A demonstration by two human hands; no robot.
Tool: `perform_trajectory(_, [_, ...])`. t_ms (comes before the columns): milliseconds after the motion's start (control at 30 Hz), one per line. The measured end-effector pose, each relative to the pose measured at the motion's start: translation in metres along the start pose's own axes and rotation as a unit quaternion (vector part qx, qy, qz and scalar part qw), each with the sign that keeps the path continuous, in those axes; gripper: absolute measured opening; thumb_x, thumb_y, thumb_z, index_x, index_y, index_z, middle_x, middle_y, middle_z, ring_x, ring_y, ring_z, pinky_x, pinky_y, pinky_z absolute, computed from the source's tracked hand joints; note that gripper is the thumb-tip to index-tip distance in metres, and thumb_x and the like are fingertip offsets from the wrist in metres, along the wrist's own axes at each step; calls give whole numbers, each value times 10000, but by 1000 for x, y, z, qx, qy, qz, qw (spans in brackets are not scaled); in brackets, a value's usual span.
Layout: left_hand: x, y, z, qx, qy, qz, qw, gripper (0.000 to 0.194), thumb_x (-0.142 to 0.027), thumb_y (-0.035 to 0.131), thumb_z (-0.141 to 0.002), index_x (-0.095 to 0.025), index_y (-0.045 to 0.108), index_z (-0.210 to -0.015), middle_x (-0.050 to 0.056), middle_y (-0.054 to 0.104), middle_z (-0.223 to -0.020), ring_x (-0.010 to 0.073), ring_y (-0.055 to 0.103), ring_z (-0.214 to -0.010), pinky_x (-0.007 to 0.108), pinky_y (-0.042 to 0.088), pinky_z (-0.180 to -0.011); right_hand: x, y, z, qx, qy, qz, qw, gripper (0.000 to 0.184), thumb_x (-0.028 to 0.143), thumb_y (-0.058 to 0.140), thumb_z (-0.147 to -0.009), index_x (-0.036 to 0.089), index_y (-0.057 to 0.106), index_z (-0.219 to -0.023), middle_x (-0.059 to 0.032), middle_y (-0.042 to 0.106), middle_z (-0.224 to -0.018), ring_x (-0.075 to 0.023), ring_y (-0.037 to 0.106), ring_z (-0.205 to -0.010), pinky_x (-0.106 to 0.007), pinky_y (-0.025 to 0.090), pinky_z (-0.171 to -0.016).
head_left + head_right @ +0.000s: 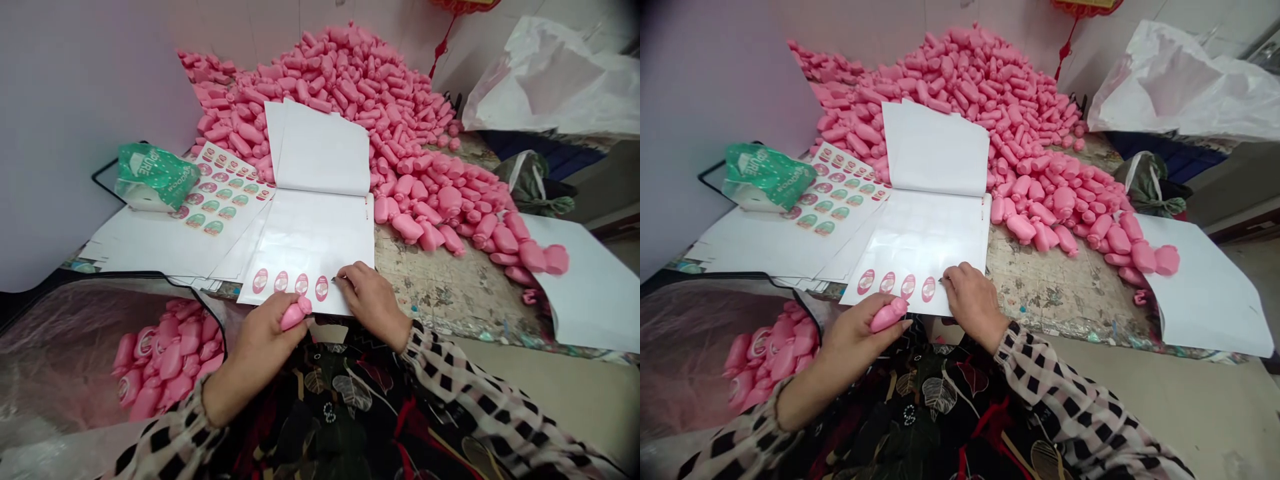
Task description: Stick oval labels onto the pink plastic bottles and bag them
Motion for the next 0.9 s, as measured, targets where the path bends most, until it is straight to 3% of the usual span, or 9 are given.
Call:
perform_trajectory(100, [-7, 13, 1, 20, 100, -138, 985, 234, -252, 499, -867, -222, 597, -1078, 66, 565, -1242, 222, 526, -1137, 382, 419, -958, 5, 1, -2, -1, -7, 53, 999, 256, 314, 385, -958, 204, 617, -956, -53, 594, -929, -174, 556, -855, -280, 371, -693])
perform_trajectory(167, [-6, 22, 1, 44, 120, -198, 972, 337, -225, 486, -872, -240, 552, -1202, 88, 378, -1452, 250, 455, -1253, 412, 396, -1008, 8, 1, -2, 0, -16, 86, 996, 264, 310, 376, -960, 207, 619, -944, -59, 589, -923, -178, 552, -840, -286, 362, -673])
perform_trajectory(233, [-2, 29, 2, 68, 111, -243, 961, 401, -226, 484, -875, -260, 509, -1274, 103, 218, -1533, 279, 486, -1233, 428, 427, -979, 9, 1, -3, 1, -24, 108, 994, 272, 306, 368, -963, 209, 620, -936, -61, 588, -920, -180, 550, -831, -292, 354, -663])
perform_trajectory(333, [2, 35, 2, 82, 102, -275, 953, 433, -229, 488, -879, -274, 489, -1310, 119, 110, -1557, 296, 541, -1173, 431, 460, -938, 9, 0, -4, 6, -31, 107, 994, 275, 317, 369, -963, 216, 623, -936, -53, 594, -923, -176, 556, -828, -292, 345, -648])
perform_trajectory(700, [8, 46, 3, 75, 109, -317, 939, 521, -201, 470, -888, -355, 398, -1381, 131, 24, -1562, 282, 593, -1083, 428, 510, -840, 1, 2, -4, 26, -43, 36, 998, 232, 336, 432, -941, 225, 636, -931, -23, 607, -918, -149, 564, -823, -263, 326, -617])
perform_trajectory(900, [10, 47, -1, 68, 93, -313, 943, 515, -249, 492, -893, -391, 393, -1379, 97, 14, -1569, 270, 609, -1061, 393, 521, -816, 0, 9, 4, 11, 14, -44, 999, 184, 306, 465, -920, 215, 621, -886, -12, 606, -883, -133, 561, -786, -251, 354, -658])
Point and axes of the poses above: each hand's wrist, its own z-axis away from the middle knuckle, its own y-axis out of the palm, x = y × z, the point moved 6 cm from there along -z, towards the middle knuckle
